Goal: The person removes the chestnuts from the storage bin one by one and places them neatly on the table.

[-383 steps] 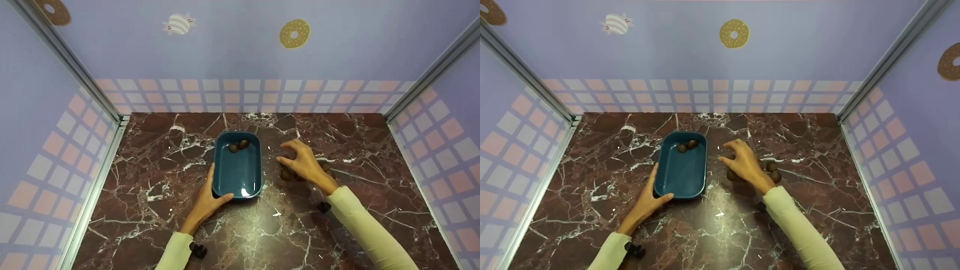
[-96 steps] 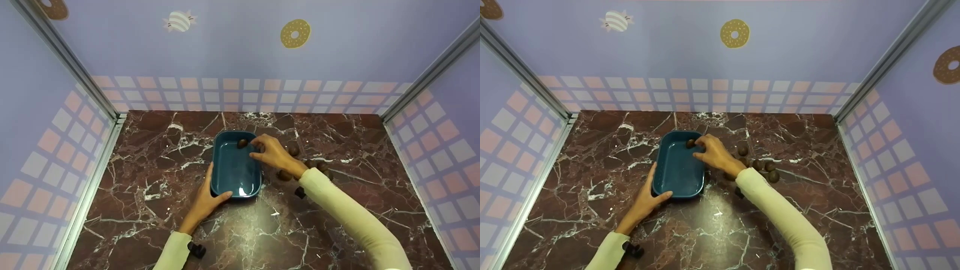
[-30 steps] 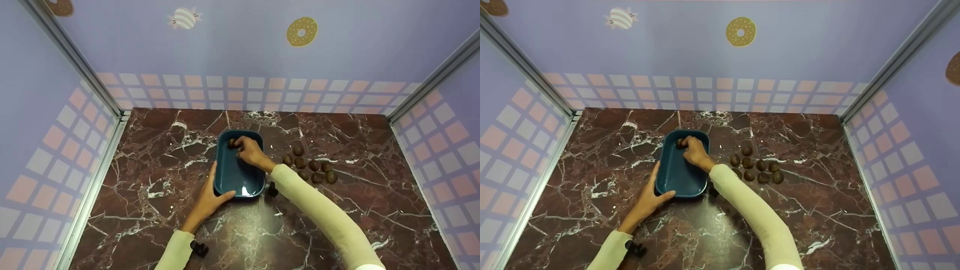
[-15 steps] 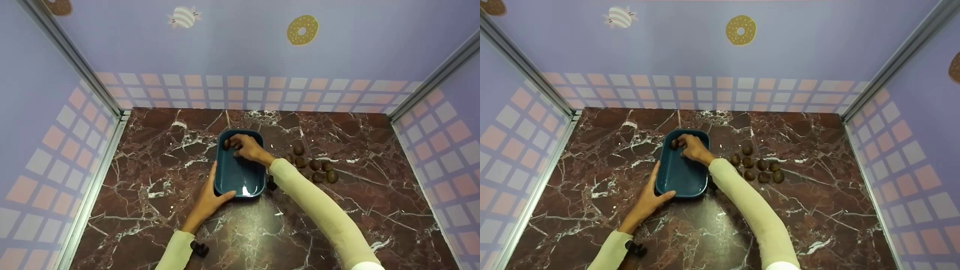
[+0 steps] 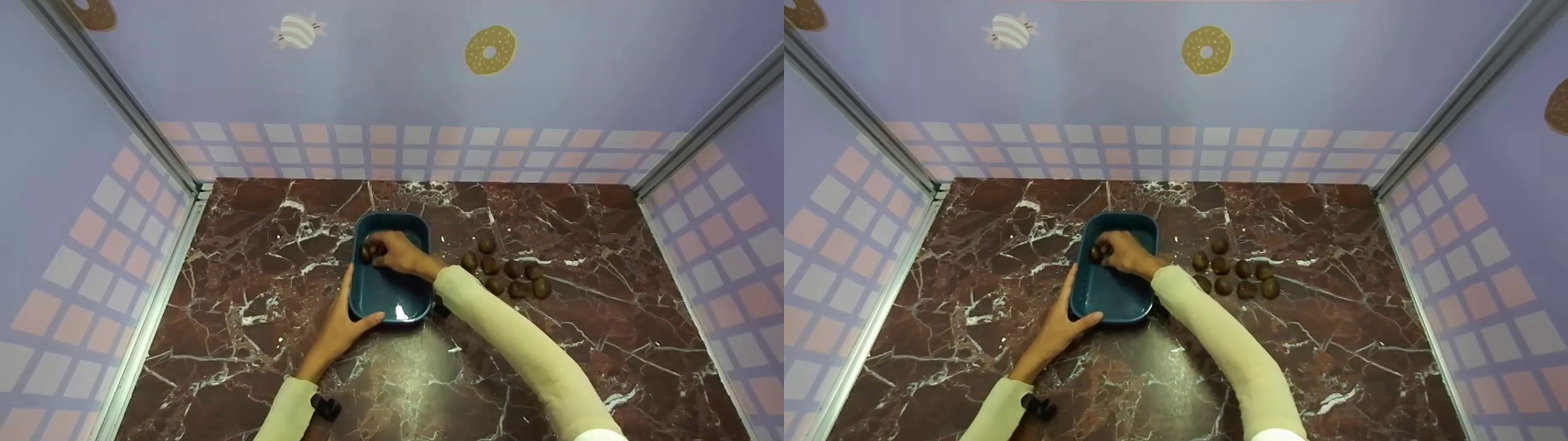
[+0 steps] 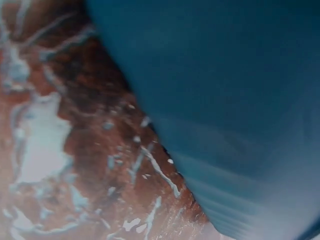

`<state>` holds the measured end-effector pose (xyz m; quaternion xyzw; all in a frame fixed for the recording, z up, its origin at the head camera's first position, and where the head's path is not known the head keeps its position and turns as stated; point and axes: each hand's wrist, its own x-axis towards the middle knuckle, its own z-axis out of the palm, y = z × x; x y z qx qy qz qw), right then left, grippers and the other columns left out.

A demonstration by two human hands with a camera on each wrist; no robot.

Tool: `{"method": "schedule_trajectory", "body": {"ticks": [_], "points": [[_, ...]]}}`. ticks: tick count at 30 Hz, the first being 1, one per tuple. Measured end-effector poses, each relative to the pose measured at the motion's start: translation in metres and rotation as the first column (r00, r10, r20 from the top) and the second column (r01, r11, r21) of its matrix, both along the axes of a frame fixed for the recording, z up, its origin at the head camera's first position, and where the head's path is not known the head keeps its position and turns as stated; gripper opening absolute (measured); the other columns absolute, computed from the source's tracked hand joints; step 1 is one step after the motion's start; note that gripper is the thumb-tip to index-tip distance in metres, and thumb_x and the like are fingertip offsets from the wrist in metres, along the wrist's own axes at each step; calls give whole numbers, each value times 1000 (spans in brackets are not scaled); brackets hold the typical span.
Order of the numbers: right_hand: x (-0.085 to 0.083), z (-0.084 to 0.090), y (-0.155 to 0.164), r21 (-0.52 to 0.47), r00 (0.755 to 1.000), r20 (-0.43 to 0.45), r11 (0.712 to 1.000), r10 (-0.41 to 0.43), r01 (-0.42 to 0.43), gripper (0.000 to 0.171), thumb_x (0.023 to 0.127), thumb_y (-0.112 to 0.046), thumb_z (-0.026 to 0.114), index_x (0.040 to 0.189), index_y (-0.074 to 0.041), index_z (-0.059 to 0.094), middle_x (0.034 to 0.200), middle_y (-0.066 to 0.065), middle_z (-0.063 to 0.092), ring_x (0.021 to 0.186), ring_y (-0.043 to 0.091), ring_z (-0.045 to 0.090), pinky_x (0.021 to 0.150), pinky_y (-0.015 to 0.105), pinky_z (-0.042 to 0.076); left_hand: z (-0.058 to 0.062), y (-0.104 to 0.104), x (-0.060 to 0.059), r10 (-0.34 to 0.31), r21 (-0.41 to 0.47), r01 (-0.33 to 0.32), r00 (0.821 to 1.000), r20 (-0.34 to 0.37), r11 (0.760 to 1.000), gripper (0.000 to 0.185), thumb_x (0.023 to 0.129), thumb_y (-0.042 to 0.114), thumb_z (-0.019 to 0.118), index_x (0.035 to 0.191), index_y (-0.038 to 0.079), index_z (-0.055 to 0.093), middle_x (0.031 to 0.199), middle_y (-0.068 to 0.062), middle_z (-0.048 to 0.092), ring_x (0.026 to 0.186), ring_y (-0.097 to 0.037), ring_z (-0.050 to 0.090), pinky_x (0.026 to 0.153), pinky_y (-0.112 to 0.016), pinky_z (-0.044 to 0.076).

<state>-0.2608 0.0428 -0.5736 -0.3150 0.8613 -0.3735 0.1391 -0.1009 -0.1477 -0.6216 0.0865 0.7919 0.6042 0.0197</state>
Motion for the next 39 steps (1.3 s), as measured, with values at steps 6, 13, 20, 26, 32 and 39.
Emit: {"method": "schedule_trajectory", "body": {"ticks": [6, 13, 20, 26, 32, 39], "points": [[-3, -30, 0, 3, 991, -97, 996, 89, -89, 27, 91, -12, 90, 113, -6, 77, 100, 7, 76, 93, 22, 71, 86, 38, 59, 1, 1, 1, 9, 24, -9, 1000, 11, 1000, 119, 91, 22, 92, 179, 18, 12, 183, -11, 17, 167, -36, 20, 132, -64, 18], [3, -44, -3, 80, 976, -171, 989, 135, -123, 39, 88, -30, 94, 117, -10, 79, 104, 2, 72, 95, 19, 63, 87, 39, 54, -1, 1, 0, 20, -4, -20, 1000, -11, 1000, 117, 92, 26, 92, 179, 16, 14, 182, -12, 21, 166, -35, 25, 133, -60, 20], [34, 9, 5, 76, 987, -88, 989, 132, -126, 41, 90, -17, 89, 126, -2, 75, 116, 12, 74, 106, 27, 69, 98, 44, 57, -1, 2, 0, 18, 19, -17, 1000, -8, 1000, 118, 91, 19, 93, 179, 16, 14, 182, -16, 22, 165, -37, 26, 132, -61, 22], [47, 20, 18, 37, 984, -111, 990, 140, -136, 48, 93, -15, 89, 134, 3, 71, 125, 15, 74, 115, 30, 71, 104, 45, 57, -1, 1, 0, 2, 53, -1, 1000, -5, 999, 118, 92, 18, 91, 179, 16, 11, 182, -17, 22, 164, -39, 30, 130, -62, 25], [58, 28, 35, -5, 971, -162, 984, 176, -179, 48, 93, -15, 90, 133, 1, 72, 124, 14, 74, 116, 29, 70, 106, 46, 56, -1, 1, 0, -7, 57, 8, 1000, -22, 998, 118, 93, 22, 91, 179, 15, 11, 181, -18, 24, 160, -40, 38, 128, -64, 28], [68, 37, 59, -46, 958, -141, 965, 250, -259, 48, 96, -11, 87, 139, 0, 70, 123, 13, 70, 112, 32, 68, 100, 52, 58, -2, 1, -1, -8, 22, 9, 1000, -15, 1000, 119, 94, 31, 90, 179, 16, 9, 182, -16, 22, 162, -39, 33, 129, -64, 26]]}}
